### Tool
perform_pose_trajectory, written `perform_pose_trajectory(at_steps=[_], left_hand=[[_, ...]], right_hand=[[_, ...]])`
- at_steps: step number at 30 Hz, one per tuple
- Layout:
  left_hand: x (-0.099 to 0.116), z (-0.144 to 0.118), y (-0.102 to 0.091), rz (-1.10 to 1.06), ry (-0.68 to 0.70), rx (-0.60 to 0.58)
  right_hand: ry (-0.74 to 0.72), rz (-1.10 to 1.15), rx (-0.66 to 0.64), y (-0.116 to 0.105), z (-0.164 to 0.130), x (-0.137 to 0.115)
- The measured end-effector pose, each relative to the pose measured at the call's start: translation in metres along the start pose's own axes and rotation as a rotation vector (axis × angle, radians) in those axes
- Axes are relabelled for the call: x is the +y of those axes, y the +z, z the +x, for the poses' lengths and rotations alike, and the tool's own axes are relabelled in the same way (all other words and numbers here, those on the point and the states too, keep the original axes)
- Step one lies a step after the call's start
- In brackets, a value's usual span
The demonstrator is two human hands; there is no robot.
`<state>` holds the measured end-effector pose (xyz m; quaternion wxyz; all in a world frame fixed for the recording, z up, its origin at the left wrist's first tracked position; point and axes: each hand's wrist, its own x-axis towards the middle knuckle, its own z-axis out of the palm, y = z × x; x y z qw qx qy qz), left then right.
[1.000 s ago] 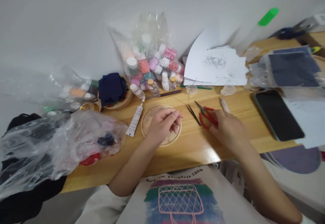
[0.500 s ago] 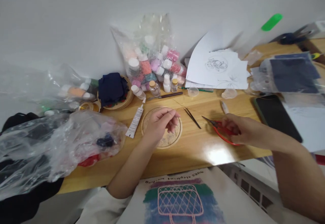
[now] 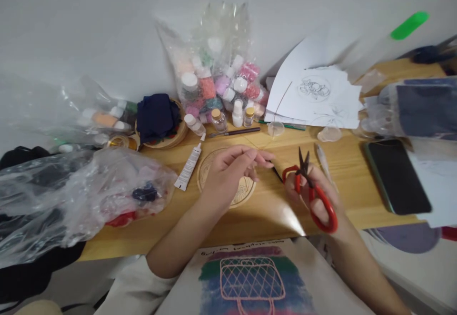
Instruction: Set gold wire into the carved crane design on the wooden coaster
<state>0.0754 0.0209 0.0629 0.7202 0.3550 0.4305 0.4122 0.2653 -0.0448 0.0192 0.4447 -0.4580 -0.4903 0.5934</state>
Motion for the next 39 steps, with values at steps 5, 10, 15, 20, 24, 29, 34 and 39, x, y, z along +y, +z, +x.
perform_pose_trajectory(at_steps=[5, 10, 15, 20, 24, 29, 34, 39], left_hand=[[0.000, 0.002, 0.006, -0.007, 0.000, 0.016], [0.000, 0.000, 0.012, -0.012, -0.036, 0.022], [-0.001, -0.002, 0.016, -0.054, -0.083, 0.014], [-0.005, -0.001, 0.018, -0.083, -0.064, 0.024], [-0.005, -0.001, 0.018, -0.089, -0.043, 0.017], [-0.003, -0.003, 0.019, -0.098, -0.054, 0.014], [-0.004, -0.005, 0.018, -0.107, -0.069, -0.017], [-0.003, -0.007, 0.019, -0.109, -0.069, -0.020]], right_hand=[[0.007, 0.054, -0.044, 0.007, -0.002, -0.001], [0.014, 0.031, -0.088, 0.004, -0.001, 0.007], [-0.029, 0.030, -0.083, 0.007, -0.001, 0.013], [0.000, 0.015, -0.060, 0.005, -0.002, 0.016], [0.006, 0.000, -0.049, 0.006, 0.000, 0.013], [0.005, 0.006, -0.042, 0.008, 0.001, 0.009], [-0.015, -0.013, -0.030, 0.007, 0.000, 0.011], [-0.021, 0.012, -0.056, 0.006, 0.000, 0.012]])
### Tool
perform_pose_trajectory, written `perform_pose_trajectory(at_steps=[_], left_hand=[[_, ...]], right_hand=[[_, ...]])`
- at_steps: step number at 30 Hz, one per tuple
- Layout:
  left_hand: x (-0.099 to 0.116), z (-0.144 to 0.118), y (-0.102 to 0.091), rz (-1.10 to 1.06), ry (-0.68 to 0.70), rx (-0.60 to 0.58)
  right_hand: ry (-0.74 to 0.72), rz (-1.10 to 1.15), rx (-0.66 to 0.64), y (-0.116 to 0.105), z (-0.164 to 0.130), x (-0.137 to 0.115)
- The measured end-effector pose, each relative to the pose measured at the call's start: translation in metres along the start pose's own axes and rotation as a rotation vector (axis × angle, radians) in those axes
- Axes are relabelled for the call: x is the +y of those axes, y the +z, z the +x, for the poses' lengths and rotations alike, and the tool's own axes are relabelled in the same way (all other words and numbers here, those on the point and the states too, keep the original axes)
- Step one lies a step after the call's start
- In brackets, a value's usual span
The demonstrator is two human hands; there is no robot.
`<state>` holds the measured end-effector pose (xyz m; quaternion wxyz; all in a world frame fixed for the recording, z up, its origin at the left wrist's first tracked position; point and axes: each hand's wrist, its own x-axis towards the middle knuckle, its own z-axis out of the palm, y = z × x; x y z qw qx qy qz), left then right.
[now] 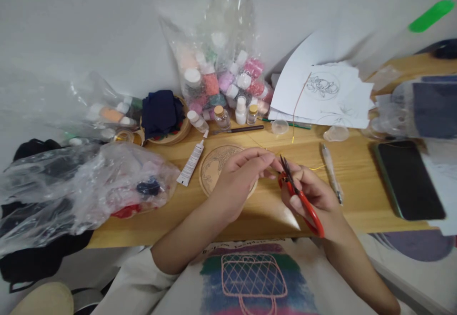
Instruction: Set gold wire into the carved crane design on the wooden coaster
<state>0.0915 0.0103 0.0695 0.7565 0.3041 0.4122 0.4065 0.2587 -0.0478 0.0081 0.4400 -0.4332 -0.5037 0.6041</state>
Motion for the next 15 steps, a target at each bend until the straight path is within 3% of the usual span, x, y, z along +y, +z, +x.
perform_pose_trajectory(at_steps=[6, 12, 15], left_hand=[[0.0026, -0.0014, 0.0002, -0.033, -0.018, -0.037], [0.0030, -0.0028, -0.0016, -0.101, -0.103, -0.081], [0.0028, -0.0034, -0.0016, -0.103, -0.119, -0.090]], right_hand=[[-0.010, 0.005, 0.072, 0.0020, -0.0005, -0.0008], [-0.064, 0.073, -0.042, -0.0003, -0.0040, 0.0051], [-0.073, 0.057, -0.024, 0.0007, -0.0030, 0.0028]])
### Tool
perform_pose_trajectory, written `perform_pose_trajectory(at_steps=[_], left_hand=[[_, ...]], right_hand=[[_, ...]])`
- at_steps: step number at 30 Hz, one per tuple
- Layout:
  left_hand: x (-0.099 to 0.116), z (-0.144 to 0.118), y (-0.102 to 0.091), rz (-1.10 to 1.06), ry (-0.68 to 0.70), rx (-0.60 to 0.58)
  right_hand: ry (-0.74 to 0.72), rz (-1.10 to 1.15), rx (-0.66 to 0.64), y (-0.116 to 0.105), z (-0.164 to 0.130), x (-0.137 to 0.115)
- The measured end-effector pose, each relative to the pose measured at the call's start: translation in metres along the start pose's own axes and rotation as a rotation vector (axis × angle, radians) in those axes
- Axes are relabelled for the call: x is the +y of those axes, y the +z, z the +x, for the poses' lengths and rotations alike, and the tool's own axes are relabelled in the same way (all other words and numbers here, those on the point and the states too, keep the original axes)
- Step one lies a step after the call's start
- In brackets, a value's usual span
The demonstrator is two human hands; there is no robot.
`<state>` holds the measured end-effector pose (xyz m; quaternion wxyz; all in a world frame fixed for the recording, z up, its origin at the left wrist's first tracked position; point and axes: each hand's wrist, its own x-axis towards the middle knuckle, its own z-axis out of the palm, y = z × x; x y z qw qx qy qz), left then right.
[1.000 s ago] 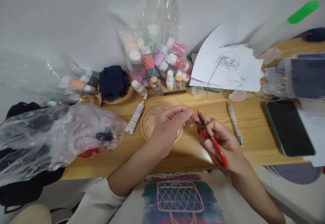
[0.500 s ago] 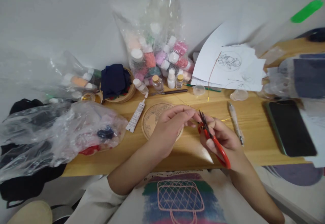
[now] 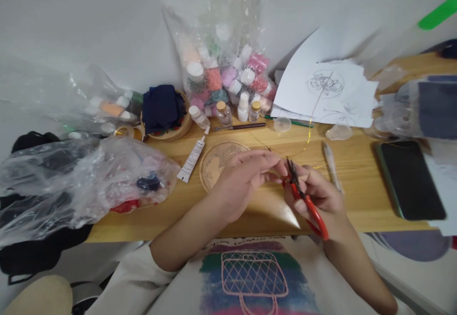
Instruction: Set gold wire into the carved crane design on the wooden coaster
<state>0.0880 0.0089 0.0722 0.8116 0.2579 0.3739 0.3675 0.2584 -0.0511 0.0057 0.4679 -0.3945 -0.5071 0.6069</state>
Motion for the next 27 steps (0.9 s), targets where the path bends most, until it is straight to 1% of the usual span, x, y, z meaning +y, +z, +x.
perform_pose_trajectory(at_steps=[4, 8, 15, 19, 21, 24, 27], left_hand=[[0.000, -0.001, 0.001, 0.035, 0.054, -0.005], [0.000, -0.001, 0.001, 0.052, 0.073, 0.012], [0.000, -0.001, 0.003, 0.048, 0.073, 0.023], [-0.001, -0.001, 0.002, 0.041, 0.064, 0.021], [-0.002, 0.000, 0.001, 0.094, 0.071, 0.017], [-0.003, 0.004, -0.003, 0.250, 0.104, 0.014], [-0.001, 0.010, -0.007, 0.325, 0.148, 0.067]], right_hand=[[0.026, -0.005, 0.021, 0.002, 0.002, -0.005], [0.059, 0.000, 0.043, 0.004, 0.002, -0.009], [0.087, 0.038, 0.079, 0.008, 0.001, -0.016], [0.115, 0.059, 0.062, 0.006, 0.000, -0.014], [0.139, 0.094, 0.039, 0.005, -0.001, -0.011], [0.201, 0.156, 0.015, 0.004, -0.003, -0.009], [0.281, 0.204, -0.023, 0.004, -0.005, -0.007]])
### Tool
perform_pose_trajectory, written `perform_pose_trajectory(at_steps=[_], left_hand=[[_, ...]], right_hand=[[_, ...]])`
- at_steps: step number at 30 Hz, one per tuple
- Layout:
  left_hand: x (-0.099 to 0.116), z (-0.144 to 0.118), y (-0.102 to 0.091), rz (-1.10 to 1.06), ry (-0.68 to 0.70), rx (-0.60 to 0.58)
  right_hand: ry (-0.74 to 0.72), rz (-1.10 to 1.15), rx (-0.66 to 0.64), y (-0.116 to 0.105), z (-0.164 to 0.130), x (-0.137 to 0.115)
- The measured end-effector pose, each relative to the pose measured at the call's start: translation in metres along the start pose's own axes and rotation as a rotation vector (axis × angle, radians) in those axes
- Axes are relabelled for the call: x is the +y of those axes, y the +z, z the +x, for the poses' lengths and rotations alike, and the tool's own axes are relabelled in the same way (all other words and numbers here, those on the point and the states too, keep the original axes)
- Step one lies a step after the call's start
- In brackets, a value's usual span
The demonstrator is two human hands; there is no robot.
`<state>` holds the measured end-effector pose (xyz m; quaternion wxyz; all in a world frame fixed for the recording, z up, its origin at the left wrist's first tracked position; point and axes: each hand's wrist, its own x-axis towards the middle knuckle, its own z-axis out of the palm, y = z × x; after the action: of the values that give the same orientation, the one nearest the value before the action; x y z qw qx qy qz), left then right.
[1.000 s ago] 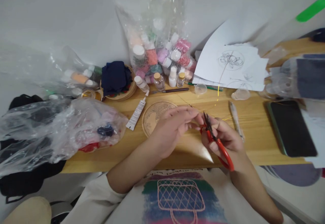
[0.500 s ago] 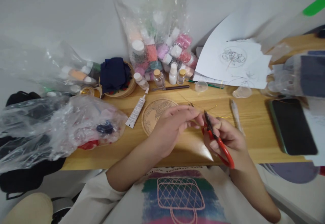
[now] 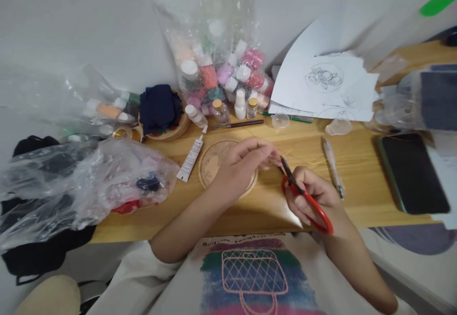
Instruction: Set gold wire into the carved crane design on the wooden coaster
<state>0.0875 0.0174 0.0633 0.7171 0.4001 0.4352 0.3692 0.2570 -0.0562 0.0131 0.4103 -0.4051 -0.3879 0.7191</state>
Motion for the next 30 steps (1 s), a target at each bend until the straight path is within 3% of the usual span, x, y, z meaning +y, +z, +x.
perform_pose_trajectory(at_steps=[2, 5, 12, 19, 30], left_hand=[[0.004, 0.005, -0.004, 0.056, 0.042, -0.011], [0.012, 0.012, -0.011, 0.242, 0.090, -0.177], [0.020, 0.033, -0.026, 0.378, -0.059, -0.538], [0.030, 0.042, -0.020, 0.496, -0.077, -0.644], [0.024, 0.049, -0.014, 0.372, -0.213, -0.683]], right_hand=[[0.030, 0.030, -0.029, 0.000, 0.000, 0.002], [0.076, 0.072, -0.026, -0.001, -0.001, 0.006], [0.174, 0.093, -0.032, -0.007, -0.003, 0.008], [0.207, 0.112, -0.045, -0.013, -0.010, 0.002], [0.182, 0.067, -0.101, -0.021, -0.016, -0.001]])
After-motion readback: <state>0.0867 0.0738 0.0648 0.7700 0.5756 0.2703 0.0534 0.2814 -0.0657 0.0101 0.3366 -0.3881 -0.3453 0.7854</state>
